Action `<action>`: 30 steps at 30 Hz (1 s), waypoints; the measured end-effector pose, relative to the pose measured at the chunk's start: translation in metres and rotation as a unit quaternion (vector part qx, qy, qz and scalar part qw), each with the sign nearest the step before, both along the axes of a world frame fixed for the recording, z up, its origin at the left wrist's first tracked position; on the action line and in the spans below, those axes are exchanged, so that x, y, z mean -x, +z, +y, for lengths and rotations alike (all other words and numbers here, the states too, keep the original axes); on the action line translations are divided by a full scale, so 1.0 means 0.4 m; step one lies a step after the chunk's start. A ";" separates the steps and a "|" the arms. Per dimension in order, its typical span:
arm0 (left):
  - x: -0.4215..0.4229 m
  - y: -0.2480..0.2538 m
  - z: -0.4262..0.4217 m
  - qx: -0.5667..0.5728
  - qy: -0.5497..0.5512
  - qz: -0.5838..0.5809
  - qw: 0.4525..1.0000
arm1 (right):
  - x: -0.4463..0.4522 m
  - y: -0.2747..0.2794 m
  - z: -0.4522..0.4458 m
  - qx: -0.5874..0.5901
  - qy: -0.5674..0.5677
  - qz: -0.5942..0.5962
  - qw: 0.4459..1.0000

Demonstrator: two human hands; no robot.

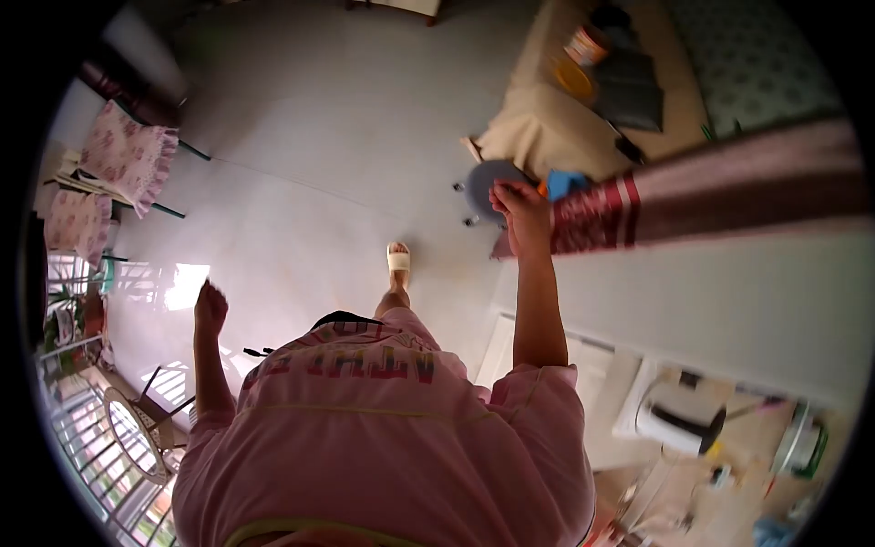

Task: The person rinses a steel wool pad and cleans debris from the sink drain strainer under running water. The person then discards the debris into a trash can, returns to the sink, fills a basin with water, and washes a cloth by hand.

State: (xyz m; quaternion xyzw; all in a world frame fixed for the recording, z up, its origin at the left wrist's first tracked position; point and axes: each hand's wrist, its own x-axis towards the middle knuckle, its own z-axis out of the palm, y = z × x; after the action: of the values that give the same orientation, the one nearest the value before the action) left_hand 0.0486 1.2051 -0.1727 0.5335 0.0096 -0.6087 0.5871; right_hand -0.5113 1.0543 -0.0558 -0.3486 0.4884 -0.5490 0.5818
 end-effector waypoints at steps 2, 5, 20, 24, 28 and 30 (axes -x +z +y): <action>-0.086 -0.112 0.063 -0.008 0.062 -0.006 0.998 | -0.018 -0.011 -0.163 0.003 0.005 0.005 1.000; -0.127 -0.278 0.148 -0.145 0.326 0.049 0.933 | -0.047 -0.027 -0.374 -0.015 0.013 -0.030 0.999; -0.048 -0.492 -0.589 -0.125 0.304 0.052 0.943 | -0.247 -0.076 -1.425 0.017 0.062 0.002 0.998; -0.218 -0.522 -1.195 -0.134 0.222 0.008 0.966 | -0.263 -0.062 -1.675 -0.020 0.028 0.019 0.999; -0.259 -0.236 -1.846 -0.026 0.072 -0.035 0.996 | -0.292 -0.067 -1.908 -0.017 -0.007 0.026 1.000; -0.249 -0.078 -2.108 0.018 0.010 -0.095 0.995 | -0.332 -0.075 -2.052 -0.028 -0.013 0.026 0.999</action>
State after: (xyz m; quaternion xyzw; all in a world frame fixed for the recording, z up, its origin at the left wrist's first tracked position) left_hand 0.1481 0.3619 -0.2039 0.5781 -0.0516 -0.5499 0.6006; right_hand -0.3785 0.2334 -0.0857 -0.3402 0.5229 -0.5336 0.5710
